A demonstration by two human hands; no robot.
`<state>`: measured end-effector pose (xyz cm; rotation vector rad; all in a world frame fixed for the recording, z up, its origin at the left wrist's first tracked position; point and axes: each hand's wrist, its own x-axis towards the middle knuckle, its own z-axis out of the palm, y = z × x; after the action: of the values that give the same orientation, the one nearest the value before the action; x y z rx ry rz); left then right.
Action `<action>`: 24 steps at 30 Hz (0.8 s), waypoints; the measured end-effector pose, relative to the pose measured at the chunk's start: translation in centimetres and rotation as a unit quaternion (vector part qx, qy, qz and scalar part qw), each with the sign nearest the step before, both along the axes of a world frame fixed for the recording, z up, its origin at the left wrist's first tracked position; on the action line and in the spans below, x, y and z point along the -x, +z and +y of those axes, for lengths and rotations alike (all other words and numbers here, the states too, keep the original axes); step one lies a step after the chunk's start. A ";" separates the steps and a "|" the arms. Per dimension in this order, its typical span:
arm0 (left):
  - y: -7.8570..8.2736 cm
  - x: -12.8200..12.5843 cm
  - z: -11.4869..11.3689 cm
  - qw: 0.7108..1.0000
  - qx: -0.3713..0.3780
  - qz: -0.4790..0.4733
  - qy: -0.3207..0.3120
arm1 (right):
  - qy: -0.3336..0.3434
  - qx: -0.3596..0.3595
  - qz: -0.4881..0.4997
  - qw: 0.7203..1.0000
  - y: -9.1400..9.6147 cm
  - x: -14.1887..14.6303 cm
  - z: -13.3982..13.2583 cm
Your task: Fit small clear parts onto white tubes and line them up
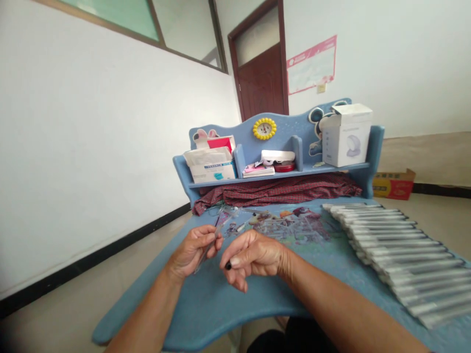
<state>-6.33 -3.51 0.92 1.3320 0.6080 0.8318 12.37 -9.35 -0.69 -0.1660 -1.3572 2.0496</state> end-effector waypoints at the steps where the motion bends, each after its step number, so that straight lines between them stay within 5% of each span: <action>1: 0.0 0.0 0.0 1.000 0.000 0.003 0.003 | 0.014 0.002 0.004 1.000 0.0 0.1 -0.1; 11: 0.0 -0.5 -0.1 1.000 -0.006 0.020 0.013 | 0.122 0.024 0.015 0.992 -0.8 1.2 -0.2; 24: -0.3 -0.5 0.0 0.999 -0.012 0.035 0.010 | 0.156 0.019 0.028 0.987 -1.0 1.0 -0.3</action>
<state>-5.80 -3.46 0.67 1.3831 0.6703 0.8133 11.35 -9.67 -1.73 0.0935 -1.3799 2.3191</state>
